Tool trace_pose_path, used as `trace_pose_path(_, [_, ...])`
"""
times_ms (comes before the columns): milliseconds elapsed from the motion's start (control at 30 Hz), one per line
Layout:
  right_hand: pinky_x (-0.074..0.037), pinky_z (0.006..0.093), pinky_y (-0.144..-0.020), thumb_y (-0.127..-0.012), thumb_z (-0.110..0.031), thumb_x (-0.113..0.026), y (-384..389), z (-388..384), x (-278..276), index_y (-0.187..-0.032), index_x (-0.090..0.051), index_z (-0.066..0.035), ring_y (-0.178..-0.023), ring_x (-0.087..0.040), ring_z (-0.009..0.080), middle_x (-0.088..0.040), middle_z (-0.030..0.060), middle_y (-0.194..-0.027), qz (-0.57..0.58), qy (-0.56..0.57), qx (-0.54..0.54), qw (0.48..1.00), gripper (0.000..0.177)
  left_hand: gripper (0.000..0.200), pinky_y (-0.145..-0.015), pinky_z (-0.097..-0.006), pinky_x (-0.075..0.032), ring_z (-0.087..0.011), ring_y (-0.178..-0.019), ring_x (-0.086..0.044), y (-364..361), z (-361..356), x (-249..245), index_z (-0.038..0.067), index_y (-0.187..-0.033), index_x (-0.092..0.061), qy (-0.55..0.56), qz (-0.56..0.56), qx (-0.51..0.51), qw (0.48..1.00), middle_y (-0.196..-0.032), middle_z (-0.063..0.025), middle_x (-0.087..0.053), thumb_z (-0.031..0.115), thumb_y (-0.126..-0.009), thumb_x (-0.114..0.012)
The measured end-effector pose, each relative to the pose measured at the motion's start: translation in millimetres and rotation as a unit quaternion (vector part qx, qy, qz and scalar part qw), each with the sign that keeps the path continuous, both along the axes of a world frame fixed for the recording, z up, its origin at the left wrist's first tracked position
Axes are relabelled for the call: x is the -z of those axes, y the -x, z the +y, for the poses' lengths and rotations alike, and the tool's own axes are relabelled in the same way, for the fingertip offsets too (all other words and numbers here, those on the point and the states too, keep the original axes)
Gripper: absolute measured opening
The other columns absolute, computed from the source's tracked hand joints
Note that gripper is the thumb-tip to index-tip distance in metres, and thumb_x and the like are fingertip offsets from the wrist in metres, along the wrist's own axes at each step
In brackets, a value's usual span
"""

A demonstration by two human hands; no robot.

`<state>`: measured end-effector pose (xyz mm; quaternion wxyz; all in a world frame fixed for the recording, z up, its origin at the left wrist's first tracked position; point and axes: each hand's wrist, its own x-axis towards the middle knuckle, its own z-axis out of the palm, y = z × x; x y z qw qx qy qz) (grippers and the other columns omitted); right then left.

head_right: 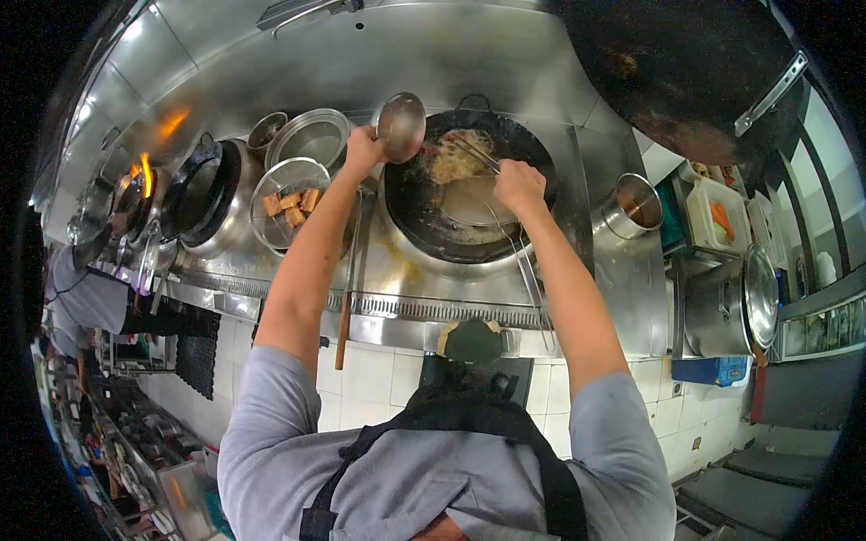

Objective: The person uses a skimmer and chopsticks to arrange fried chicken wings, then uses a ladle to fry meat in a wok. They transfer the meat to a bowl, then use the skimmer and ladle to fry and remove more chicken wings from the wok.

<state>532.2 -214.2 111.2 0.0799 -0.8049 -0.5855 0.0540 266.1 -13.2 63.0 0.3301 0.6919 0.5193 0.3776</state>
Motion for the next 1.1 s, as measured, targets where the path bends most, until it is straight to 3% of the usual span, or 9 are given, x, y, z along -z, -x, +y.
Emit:
trace_pose_path(67, [-0.051, 0.0463, -0.090, -0.086, -0.023, -0.064, 1.4, 1.0, -0.6, -0.122, -0.067, -0.015, -0.103, -0.065, 0.0373, -0.069, 0.0189, -0.108, -0.012, 0.035, 0.000, 0.999, 0.037, 0.012, -0.057, -0.0374, -0.056, -0.0259, -0.054, -0.070, 7.3, 4.1, 12.6, -0.007, -0.076, -0.066, -0.021, -0.043, 0.003, 0.999, -0.058, -0.0177, -0.065, 0.003, -0.078, -0.059])
trace_pose_path(167, [-0.053, 0.0462, -0.083, -0.086, -0.021, -0.065, 25.5, -16.4, -13.8, -0.098, -0.069, -0.005, -0.097, -0.067, 0.0371, -0.070, 0.0188, -0.099, 0.001, -0.060, -0.029, 0.998, 0.020, 0.012, -0.055, -0.0366, -0.056, -0.0266, -0.055, -0.070, 8.2, -19.0, 4.9, -0.006, -0.077, -0.067, -0.026, -0.051, 0.001, 0.998, -0.059, -0.0176, -0.065, 0.003, -0.078, -0.059])
trace_pose_path(467, [-0.053, 0.0463, -0.084, -0.084, -0.018, -0.063, 20.2, -14.0, 0.7, -0.098, -0.069, -0.007, -0.100, -0.067, 0.0360, -0.070, 0.0183, -0.101, -0.015, -0.040, -0.013, 0.999, 0.018, 0.008, -0.052, -0.0377, -0.055, -0.0272, -0.058, -0.070, -2.2, -15.4, 27.1, -0.009, -0.077, -0.063, -0.064, -0.020, -0.073, 0.995, -0.065, -0.0192, -0.066, 0.000, -0.078, -0.062])
trace_pose_path(567, [-0.053, 0.0466, -0.085, -0.084, -0.018, -0.064, 8.9, -14.0, 14.1, -0.098, -0.070, -0.009, -0.099, -0.067, 0.0364, -0.070, 0.0184, -0.101, -0.013, -0.047, 0.005, 0.999, 0.018, 0.013, -0.050, -0.0346, -0.059, -0.0292, -0.059, -0.069, 19.2, -36.1, 4.2, -0.007, -0.072, -0.055, 0.025, -0.180, -0.062, 0.981, -0.068, -0.0131, -0.059, -0.002, -0.082, -0.062])
trace_pose_path(733, [-0.052, 0.0469, -0.087, -0.084, -0.021, -0.063, -22.2, -40.1, 9.5, -0.100, -0.070, -0.011, -0.101, -0.066, 0.0380, -0.070, 0.0196, -0.103, -0.025, -0.078, 0.014, 0.997, 0.020, 0.015, -0.075, -0.0358, -0.064, -0.0312, -0.082, -0.069, 81.2, -70.3, -18.2, -0.015, -0.096, -0.053, 0.168, -0.426, -0.029, 0.888, -0.091, -0.0183, -0.062, -0.003, -0.089, -0.060])
trace_pose_path(767, [-0.051, 0.0467, -0.088, -0.085, -0.021, -0.063, -32.5, -53.3, 2.2, -0.101, -0.070, -0.011, -0.103, -0.065, 0.0381, -0.069, 0.0198, -0.104, -0.024, -0.077, 0.019, 0.997, 0.021, 0.016, -0.081, -0.0334, -0.061, -0.0301, -0.094, -0.067, 93.9, -108.1, -47.2, -0.015, -0.101, -0.056, 0.193, -0.465, -0.047, 0.863, -0.100, -0.0213, -0.064, -0.004, -0.091, -0.058])
trace_pose_path(833, [-0.051, 0.0465, -0.089, -0.085, -0.022, -0.062, -72.0, -132.7, -20.7, -0.104, -0.071, -0.013, -0.104, -0.065, 0.0383, -0.069, 0.0202, -0.105, -0.024, -0.065, 0.047, 0.996, 0.023, 0.027, -0.091, -0.0319, -0.057, -0.0332, -0.102, -0.066, 180.1, -144.9, -32.3, -0.018, -0.108, -0.056, 0.130, -0.330, 0.098, 0.930, -0.112, -0.0262, -0.064, 0.003, -0.092, -0.059])
trace_pose_path(900, [-0.051, 0.0465, -0.089, -0.086, -0.023, -0.063, -104.5, -193.2, -45.3, -0.107, -0.072, -0.013, -0.104, -0.065, 0.0377, -0.069, 0.0200, -0.106, -0.042, -0.060, 0.051, 0.996, 0.026, 0.027, -0.100, -0.0348, -0.053, -0.0348, -0.109, -0.063, 220.6, -229.5, -58.0, -0.015, -0.111, -0.056, 0.142, -0.447, -0.018, 0.883, -0.113, -0.0236, -0.062, 0.006, -0.094, -0.060])
trace_pose_path(1100, [-0.051, 0.0485, -0.088, -0.081, -0.019, -0.066, -165.6, -311.2, -14.3, -0.107, -0.067, -0.009, -0.103, -0.064, 0.0379, -0.069, 0.0190, -0.107, -0.104, 0.174, 0.056, 0.978, 0.028, 0.037, -0.095, -0.0319, -0.057, -0.0291, -0.104, -0.064, 352.3, -441.4, -37.7, -0.009, -0.125, -0.050, 0.113, -0.426, -0.243, 0.864, -0.120, -0.0176, -0.059, 0.005, -0.094, -0.063])
